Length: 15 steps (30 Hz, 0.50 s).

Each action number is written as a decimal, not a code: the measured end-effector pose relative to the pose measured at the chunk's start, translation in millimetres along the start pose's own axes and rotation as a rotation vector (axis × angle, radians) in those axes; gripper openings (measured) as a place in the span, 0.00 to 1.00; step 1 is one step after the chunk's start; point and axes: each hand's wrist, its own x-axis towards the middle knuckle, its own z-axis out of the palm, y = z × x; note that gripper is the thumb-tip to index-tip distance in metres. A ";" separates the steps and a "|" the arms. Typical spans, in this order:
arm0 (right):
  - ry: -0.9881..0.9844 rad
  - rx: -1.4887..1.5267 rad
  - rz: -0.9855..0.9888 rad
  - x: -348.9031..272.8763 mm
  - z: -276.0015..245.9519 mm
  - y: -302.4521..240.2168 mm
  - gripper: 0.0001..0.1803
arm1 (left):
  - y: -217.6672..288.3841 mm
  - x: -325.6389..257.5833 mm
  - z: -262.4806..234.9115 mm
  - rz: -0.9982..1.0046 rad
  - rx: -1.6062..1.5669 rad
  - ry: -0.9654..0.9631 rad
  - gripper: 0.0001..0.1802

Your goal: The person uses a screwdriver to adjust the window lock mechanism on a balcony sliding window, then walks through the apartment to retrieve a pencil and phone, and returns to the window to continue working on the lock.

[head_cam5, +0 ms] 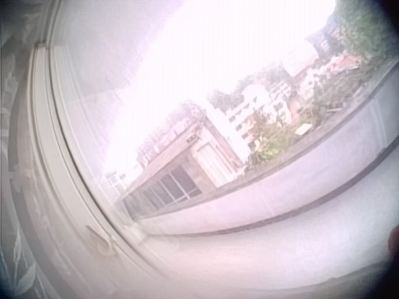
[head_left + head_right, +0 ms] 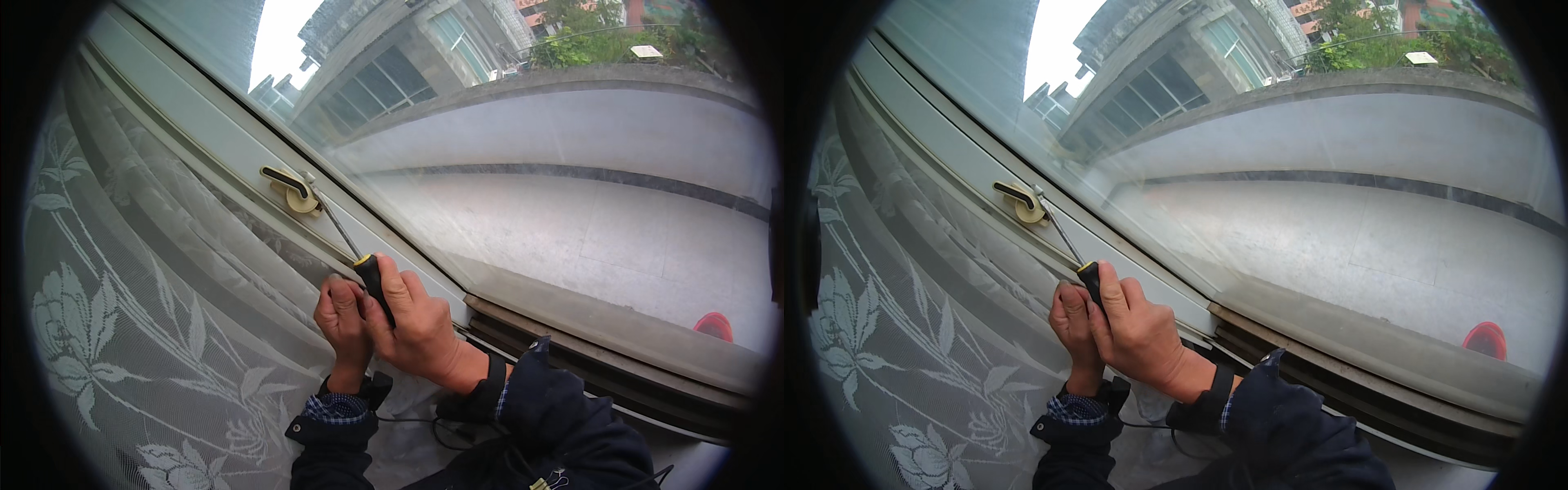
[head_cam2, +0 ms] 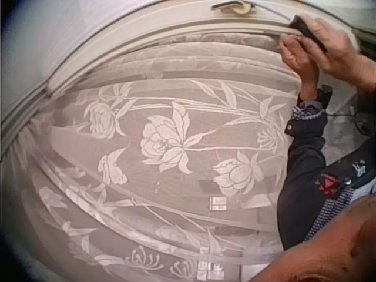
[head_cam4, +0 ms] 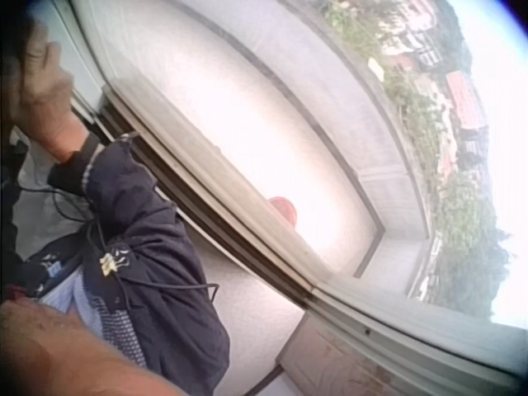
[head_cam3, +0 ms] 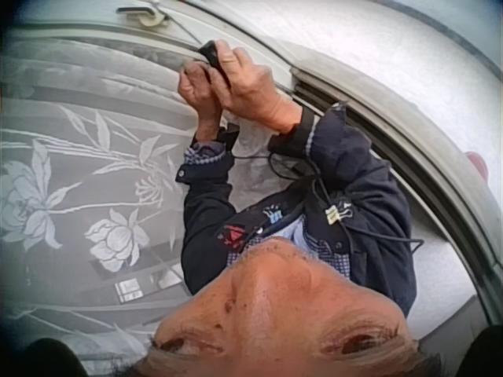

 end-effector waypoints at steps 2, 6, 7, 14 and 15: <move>0.009 -0.015 -0.030 1.9 -4.4 3.1 0.32 | 1.9 2.6 0.7 0.040 -0.036 -0.018 0.22; -0.058 0.051 0.036 5.5 -16.8 4.2 0.32 | 5.1 2.9 2.4 0.020 -0.101 -0.047 0.21; -0.047 0.059 0.016 8.1 -17.9 5.2 0.31 | 5.4 2.9 2.7 0.016 -0.111 -0.047 0.21; 0.031 -0.008 -0.069 26.0 -1.2 14.5 0.30 | -1.8 2.4 0.1 0.018 -0.089 -0.032 0.22; 0.033 -0.015 -0.053 25.4 0.9 13.5 0.30 | -3.5 2.4 -0.4 0.031 -0.043 -0.022 0.22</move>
